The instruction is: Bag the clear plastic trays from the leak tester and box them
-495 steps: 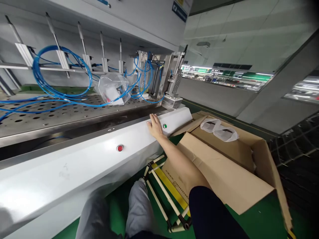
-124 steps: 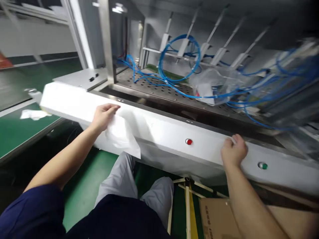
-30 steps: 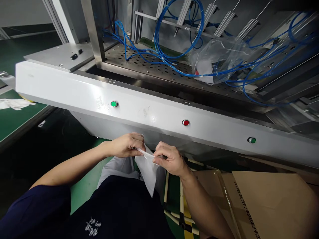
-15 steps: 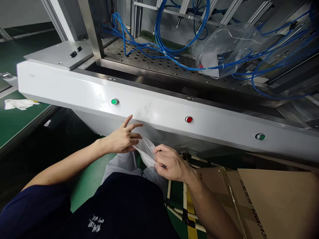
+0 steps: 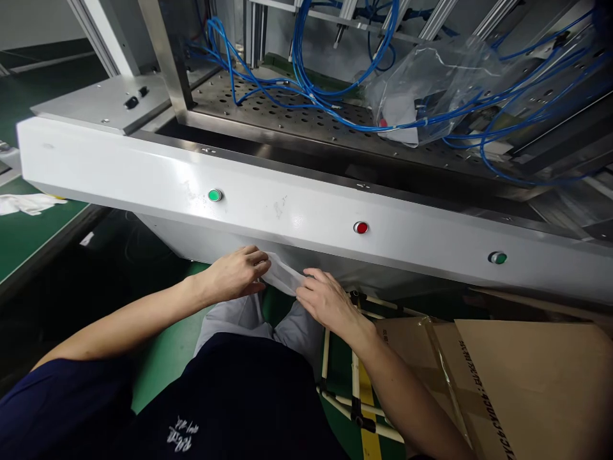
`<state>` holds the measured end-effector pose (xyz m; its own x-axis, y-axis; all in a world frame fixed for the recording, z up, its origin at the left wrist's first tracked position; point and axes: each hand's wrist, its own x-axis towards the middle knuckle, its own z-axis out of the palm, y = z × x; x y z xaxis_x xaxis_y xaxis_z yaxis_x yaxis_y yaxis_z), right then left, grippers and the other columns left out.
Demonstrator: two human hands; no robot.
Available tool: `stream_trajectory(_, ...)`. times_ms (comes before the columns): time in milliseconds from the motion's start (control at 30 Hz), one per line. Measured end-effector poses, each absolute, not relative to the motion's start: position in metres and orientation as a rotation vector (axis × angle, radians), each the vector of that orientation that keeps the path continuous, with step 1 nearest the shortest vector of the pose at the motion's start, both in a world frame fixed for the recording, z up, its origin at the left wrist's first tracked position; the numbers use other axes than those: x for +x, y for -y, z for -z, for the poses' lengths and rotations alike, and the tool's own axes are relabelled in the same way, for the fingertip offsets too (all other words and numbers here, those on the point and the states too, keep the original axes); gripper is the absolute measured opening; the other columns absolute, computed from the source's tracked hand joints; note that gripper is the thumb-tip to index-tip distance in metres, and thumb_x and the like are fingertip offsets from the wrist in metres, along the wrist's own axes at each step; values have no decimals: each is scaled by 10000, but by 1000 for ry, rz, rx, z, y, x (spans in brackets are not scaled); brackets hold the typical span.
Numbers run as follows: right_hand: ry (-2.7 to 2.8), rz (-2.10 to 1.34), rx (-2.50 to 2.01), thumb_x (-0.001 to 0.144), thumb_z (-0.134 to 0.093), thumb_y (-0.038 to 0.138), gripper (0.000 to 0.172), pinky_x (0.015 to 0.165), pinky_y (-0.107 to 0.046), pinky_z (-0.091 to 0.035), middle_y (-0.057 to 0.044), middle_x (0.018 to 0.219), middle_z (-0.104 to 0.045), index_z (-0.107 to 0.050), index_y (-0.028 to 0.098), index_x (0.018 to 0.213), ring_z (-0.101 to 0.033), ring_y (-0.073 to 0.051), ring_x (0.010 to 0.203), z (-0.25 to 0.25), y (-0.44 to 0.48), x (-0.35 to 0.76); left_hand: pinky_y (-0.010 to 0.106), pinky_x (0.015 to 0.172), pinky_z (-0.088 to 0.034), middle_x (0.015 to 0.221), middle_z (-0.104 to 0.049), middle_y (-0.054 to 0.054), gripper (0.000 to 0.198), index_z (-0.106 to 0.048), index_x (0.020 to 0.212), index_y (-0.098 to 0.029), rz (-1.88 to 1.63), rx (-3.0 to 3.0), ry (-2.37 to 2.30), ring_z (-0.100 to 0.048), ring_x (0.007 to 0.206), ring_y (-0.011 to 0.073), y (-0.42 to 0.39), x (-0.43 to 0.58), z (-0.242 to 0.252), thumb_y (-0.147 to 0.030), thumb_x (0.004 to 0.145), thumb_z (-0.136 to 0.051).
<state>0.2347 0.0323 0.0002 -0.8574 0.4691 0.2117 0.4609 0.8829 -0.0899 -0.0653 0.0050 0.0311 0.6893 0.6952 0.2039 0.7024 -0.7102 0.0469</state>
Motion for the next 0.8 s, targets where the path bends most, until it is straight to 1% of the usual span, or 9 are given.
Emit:
stream_trajectory(100, 2722, 10, -634, 957, -600, -9, 216, 954, -463, -648, -126, 1102, -699, -658, 158, 833, -632, -324, 1206, 4, -39, 239, 417, 842, -577, 1171, -733, 187, 522, -624, 1354, -76, 336, -2928, 1347, -703, 998, 314, -3, -67, -31, -485, 1030, -619)
stream_trajectory(200, 2681, 40, -597, 943, -523, -36, 251, 986, -452, -667, -147, 1164, -678, -638, 157, 831, -635, -317, 1242, -1, -41, 240, 363, 743, -550, 917, -747, 106, 481, -698, 1238, -133, 282, -3089, 1420, -696, 752, 243, 1, -67, -34, -523, 1084, -463)
stream_trajectory(267, 2687, 48, -570, 927, -497, -52, 266, 1004, -460, -669, -158, 1193, -666, -623, 158, 823, -608, -334, 1316, -6, -40, 239, 349, 776, -559, 816, -726, 67, 448, -737, 1145, -174, 258, -3193, 1349, -684, 704, 219, 2, -65, -39, -496, 1098, -430)
stream_trajectory(333, 2709, 41, -533, 911, -478, -68, 277, 1015, -470, -670, -169, 1239, -658, -616, 155, 819, -577, -345, 1372, -10, -39, 238, 402, 951, -581, 874, -751, 73, 425, -744, 1159, -188, 313, -3225, 1208, -730, 873, 247, 2, -60, -46, -461, 1105, -422)
stream_trajectory(400, 2725, 26, -494, 902, -467, -79, 283, 1026, -472, -669, -184, 1295, -650, -623, 145, 828, -559, -346, 1402, -14, -39, 238, 513, 1129, -536, 1046, -769, 106, 404, -740, 1215, -188, 404, -3211, 1043, -709, 1137, 298, -1, -54, -52, -423, 1106, -431)
stream_trajectory(500, 2703, -7, -475, 887, -473, -81, 282, 1062, -483, -655, -196, 1328, -645, -645, 138, 843, -537, -347, 1435, -17, -39, 237, 542, 1147, -549, 1259, -677, 191, 394, -753, 1260, -176, 574, -3194, 880, -615, 1319, 343, -6, -41, -52, -427, 1075, -512)
stream_trajectory(633, 2647, -33, -471, 885, -503, -61, 272, 1103, -536, -630, -183, 1298, -667, -680, 146, 874, -564, -345, 1405, -21, -39, 236, 573, 1189, -539, 1498, -462, 265, 505, -742, 1302, -173, 790, -3183, 883, -444, 1496, 423, -12, -22, -37, -558, 991, -639)
stream_trajectory(700, 2631, -73, -450, 898, -510, -43, 259, 1106, -524, -631, -178, 1298, -669, -689, 144, 886, -579, -340, 1390, -24, -38, 236, 533, 1166, -566, 1496, -473, 260, 511, -728, 1290, -150, 830, -3226, 952, -528, 1425, 388, -16, -14, -27, -554, 987, -654)
stream_trajectory(800, 2605, -187, -421, 908, -504, -43, 268, 1121, -504, -625, -172, 1318, -669, -689, 145, 863, -573, -329, 1407, -27, -38, 239, 377, 912, -653, 1225, -640, 189, 323, -727, 1171, -115, 771, -3270, 1118, -711, 1006, 250, -24, -6, -18, -385, 1015, -644)
